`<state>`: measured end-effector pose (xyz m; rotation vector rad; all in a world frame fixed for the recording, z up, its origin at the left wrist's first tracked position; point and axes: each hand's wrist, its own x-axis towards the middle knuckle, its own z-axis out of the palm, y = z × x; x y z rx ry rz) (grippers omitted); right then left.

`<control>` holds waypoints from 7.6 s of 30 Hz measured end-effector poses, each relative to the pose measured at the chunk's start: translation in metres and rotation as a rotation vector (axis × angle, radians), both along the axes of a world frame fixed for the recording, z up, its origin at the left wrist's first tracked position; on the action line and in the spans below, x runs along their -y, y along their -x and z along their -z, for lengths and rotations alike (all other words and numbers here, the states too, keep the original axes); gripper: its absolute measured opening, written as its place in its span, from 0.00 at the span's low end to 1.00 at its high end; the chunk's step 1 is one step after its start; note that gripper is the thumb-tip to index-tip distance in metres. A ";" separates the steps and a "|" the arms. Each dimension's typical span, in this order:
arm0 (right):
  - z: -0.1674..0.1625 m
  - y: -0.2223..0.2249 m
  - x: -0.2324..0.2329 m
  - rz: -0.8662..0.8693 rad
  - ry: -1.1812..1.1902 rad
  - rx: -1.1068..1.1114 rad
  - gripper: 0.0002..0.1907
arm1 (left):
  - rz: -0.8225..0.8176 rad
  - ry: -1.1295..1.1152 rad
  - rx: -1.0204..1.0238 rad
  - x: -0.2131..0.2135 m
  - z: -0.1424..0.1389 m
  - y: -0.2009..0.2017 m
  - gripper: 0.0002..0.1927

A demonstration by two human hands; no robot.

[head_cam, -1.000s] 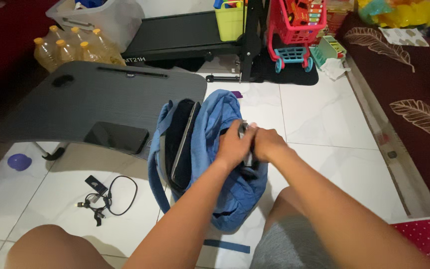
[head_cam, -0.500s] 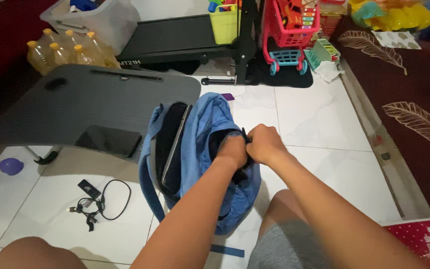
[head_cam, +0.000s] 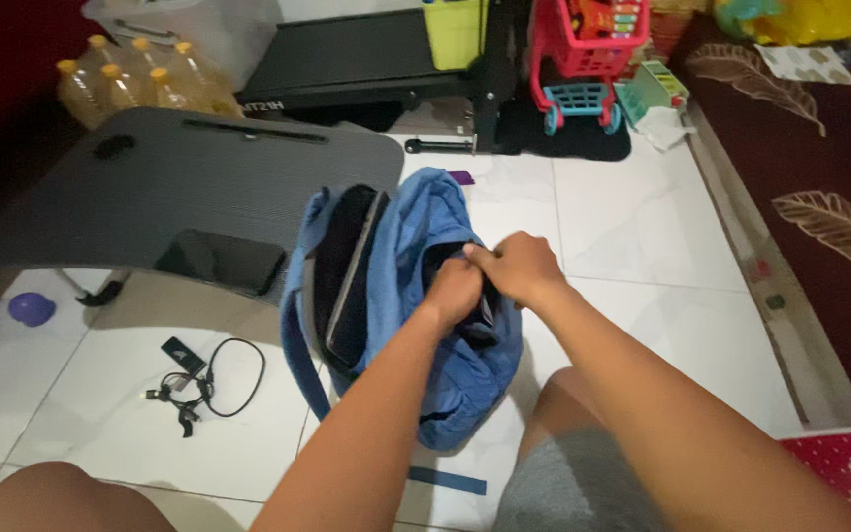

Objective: The person sits on the floor and packs a blue backpack. They coil a charging cable, gather small electronics and accessories from the floor, place them into the backpack, zip the compartments, then set a laptop and a yellow lunch box on the table and reach into the open bag.

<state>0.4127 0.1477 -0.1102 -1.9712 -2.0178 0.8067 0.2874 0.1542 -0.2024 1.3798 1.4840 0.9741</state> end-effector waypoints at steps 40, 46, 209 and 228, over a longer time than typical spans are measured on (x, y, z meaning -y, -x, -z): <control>0.024 0.008 -0.020 -0.190 -0.214 -0.023 0.11 | 0.205 -0.306 -0.885 -0.005 -0.043 0.042 0.08; 0.023 0.016 -0.024 -0.109 -0.105 0.178 0.13 | 0.023 -0.191 -0.807 0.009 -0.017 0.031 0.07; -0.028 0.055 0.042 -0.723 -0.851 -0.081 0.13 | -0.141 -0.812 -0.173 0.015 0.008 0.027 0.09; 0.021 0.039 0.050 -0.667 -0.280 0.714 0.19 | 0.103 -0.551 -1.115 0.027 0.015 0.057 0.15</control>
